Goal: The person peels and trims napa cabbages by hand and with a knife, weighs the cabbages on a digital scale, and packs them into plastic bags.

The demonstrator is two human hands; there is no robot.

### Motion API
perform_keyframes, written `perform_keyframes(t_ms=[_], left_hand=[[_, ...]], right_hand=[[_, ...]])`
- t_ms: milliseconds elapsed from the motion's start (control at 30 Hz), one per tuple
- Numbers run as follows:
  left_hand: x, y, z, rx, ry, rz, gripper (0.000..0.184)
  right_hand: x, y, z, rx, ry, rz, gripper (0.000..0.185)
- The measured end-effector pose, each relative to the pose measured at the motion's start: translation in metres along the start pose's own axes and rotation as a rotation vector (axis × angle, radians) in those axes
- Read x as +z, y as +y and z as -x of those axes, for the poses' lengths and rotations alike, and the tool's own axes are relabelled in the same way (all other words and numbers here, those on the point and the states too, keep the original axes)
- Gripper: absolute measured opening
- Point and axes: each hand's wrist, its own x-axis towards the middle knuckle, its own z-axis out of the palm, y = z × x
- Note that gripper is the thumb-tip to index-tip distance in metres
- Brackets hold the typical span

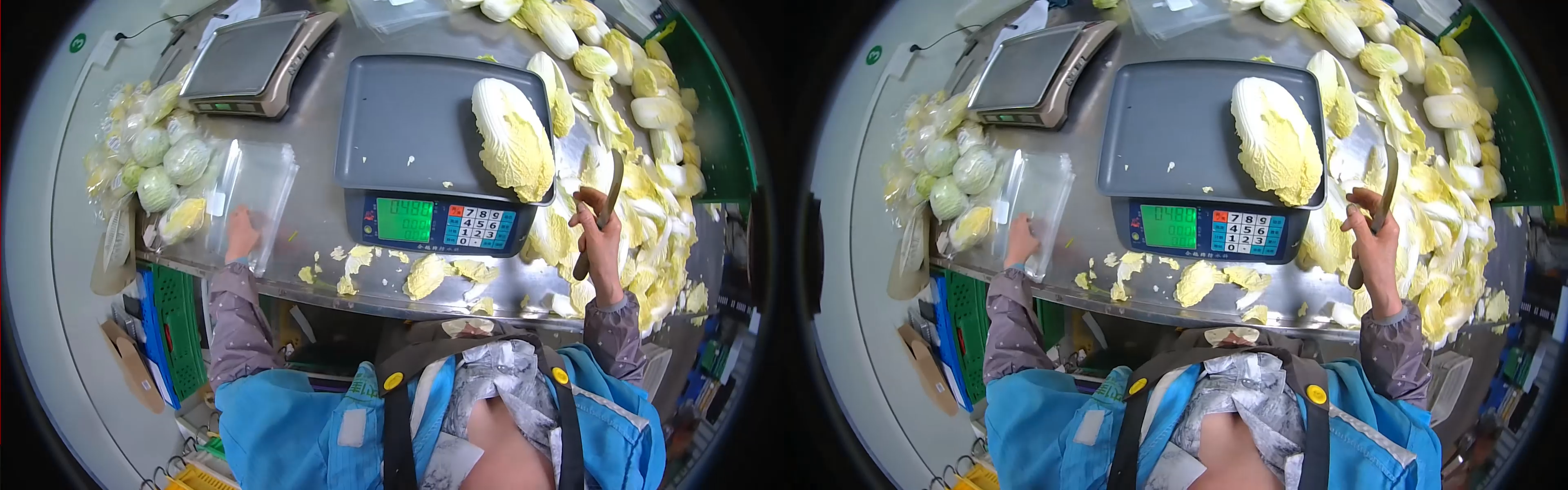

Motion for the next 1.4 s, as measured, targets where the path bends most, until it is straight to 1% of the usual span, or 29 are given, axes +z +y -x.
perform_keyframes(t_ms=[67, 133, 167, 233, 267, 300, 333, 367, 433, 467, 533, 567, 633, 667, 733, 767, 800, 833, 867, 933, 1000, 1067, 1100, 1133, 1200, 1233, 1300, 1333, 1400], left_hand=[[0.006, -0.016, -0.002, -0.036, -0.061, -0.007, 0.042], [0.018, -0.026, -0.005, -0.070, 0.053, -0.015, 0.049], [0.022, -0.032, -0.007, -0.067, 0.052, -0.014, 0.049], [0.004, -0.013, -0.008, -0.114, -0.022, 0.037, 0.042], [-0.003, -0.007, -0.009, -0.109, -0.024, 0.037, 0.042], [-0.009, -0.002, -0.010, -0.077, -0.093, 0.091, 0.043], [-0.012, 0.000, -0.011, -0.044, -0.158, 0.144, 0.044], [-0.006, -0.006, -0.013, -0.043, -0.158, 0.142, 0.044], [0.011, -0.018, -0.016, 0.004, -0.043, -0.011, 0.042], [0.016, -0.022, -0.017, 0.007, -0.041, -0.013, 0.042], [0.019, -0.020, -0.015, -0.072, 0.036, -0.048, 0.051], [0.018, -0.019, -0.016, -0.069, 0.037, -0.045, 0.051], [-0.001, -0.006, -0.016, -0.079, -0.047, 0.066, 0.044], [-0.007, 0.002, -0.013, -0.083, -0.051, 0.069, 0.044], [-0.016, 0.012, -0.010, 0.003, -0.090, 0.040, 0.042], [-0.007, 0.002, -0.014, -0.004, -0.085, 0.043, 0.042], [0.007, -0.014, -0.020, -0.026, -0.083, 0.015, 0.047], [0.010, -0.017, -0.020, -0.050, -0.082, -0.012, 0.053], [0.016, -0.019, -0.017, -0.058, -0.076, -0.007, 0.053], [0.008, -0.002, -0.004, -0.103, 0.128, 0.165, 0.057], [-0.012, 0.010, -0.007, -0.122, -0.033, 0.185, 0.060], [-0.002, 0.010, 0.002, 0.015, 0.075, 0.098, 0.055], [-0.003, 0.012, 0.001, -0.009, 0.050, 0.098, 0.050], [-0.004, 0.013, -0.002, -0.028, 0.027, 0.101, 0.045], [0.005, 0.010, -0.002, -0.015, 0.116, 0.078, 0.029], [0.012, 0.011, -0.001, -0.039, 0.134, 0.076, 0.029], [0.018, 0.019, -0.004, -0.163, 0.236, -0.035, 0.022], [0.018, 0.023, -0.002, -0.174, 0.250, -0.034, 0.022], [0.015, 0.030, 0.004, -0.315, 0.234, 0.088, 0.019]], right_hand=[[0.001, 0.020, 0.008, 0.015, 0.027, -0.049, 0.030], [0.005, 0.027, 0.020, 0.153, 0.060, -0.137, 0.028], [0.008, 0.028, 0.026, 0.165, 0.056, -0.149, 0.027], [0.017, 0.037, 0.033, 0.219, 0.063, -0.229, 0.027], [0.022, 0.039, 0.037, 0.253, 0.070, -0.259, 0.027], [0.025, 0.046, 0.040, 0.270, 0.057, -0.270, 0.028], [0.028, 0.055, 0.041, 0.301, 0.034, -0.290, 0.033], [0.033, 0.059, 0.044, 0.326, 0.053, -0.292, 0.037], [0.041, 0.068, 0.046, 0.375, 0.084, -0.261, 0.048], [0.040, 0.077, 0.046, 0.398, 0.071, -0.214, 0.055], [0.038, 0.105, 0.045, 0.197, 0.032, -0.011, 0.060], [0.033, 0.108, 0.045, 0.196, 0.036, -0.009, 0.060], [0.022, 0.091, 0.042, -0.290, 0.171, 0.760, 0.064], [0.016, 0.074, 0.036, -0.311, 0.186, 0.707, 0.064], [0.016, 0.024, 0.029, -0.134, 0.121, 0.401, 0.064], [0.017, 0.011, 0.021, -0.185, 0.115, 0.333, 0.064], [0.019, -0.001, 0.014, -0.236, 0.109, 0.265, 0.065], [0.023, -0.019, 0.008, -0.229, 0.070, 0.210, 0.073], [0.028, -0.032, 0.002, -0.238, 0.064, 0.212, 0.073], [0.045, -0.052, -0.014, -0.338, -0.028, 0.319, 0.082], [0.062, -0.050, -0.030, -0.495, -0.082, 0.430, 0.088], [0.078, -0.045, -0.040, -0.539, -0.100, 0.607, 0.089], [0.082, -0.038, -0.045, -0.613, -0.057, 0.695, 0.089], [0.083, -0.040, -0.044, -0.599, -0.052, 0.713, 0.089], [0.081, -0.042, -0.043, -0.510, -0.066, 0.660, 0.089], [0.081, -0.041, -0.043, -0.538, -0.076, 0.652, 0.089], [0.080, -0.041, -0.044, -0.520, -0.077, 0.628, 0.090], [0.083, -0.044, -0.042, -0.537, -0.078, 0.625, 0.090], [0.093, -0.053, -0.034, -0.656, 0.000, 0.815, 0.087]])
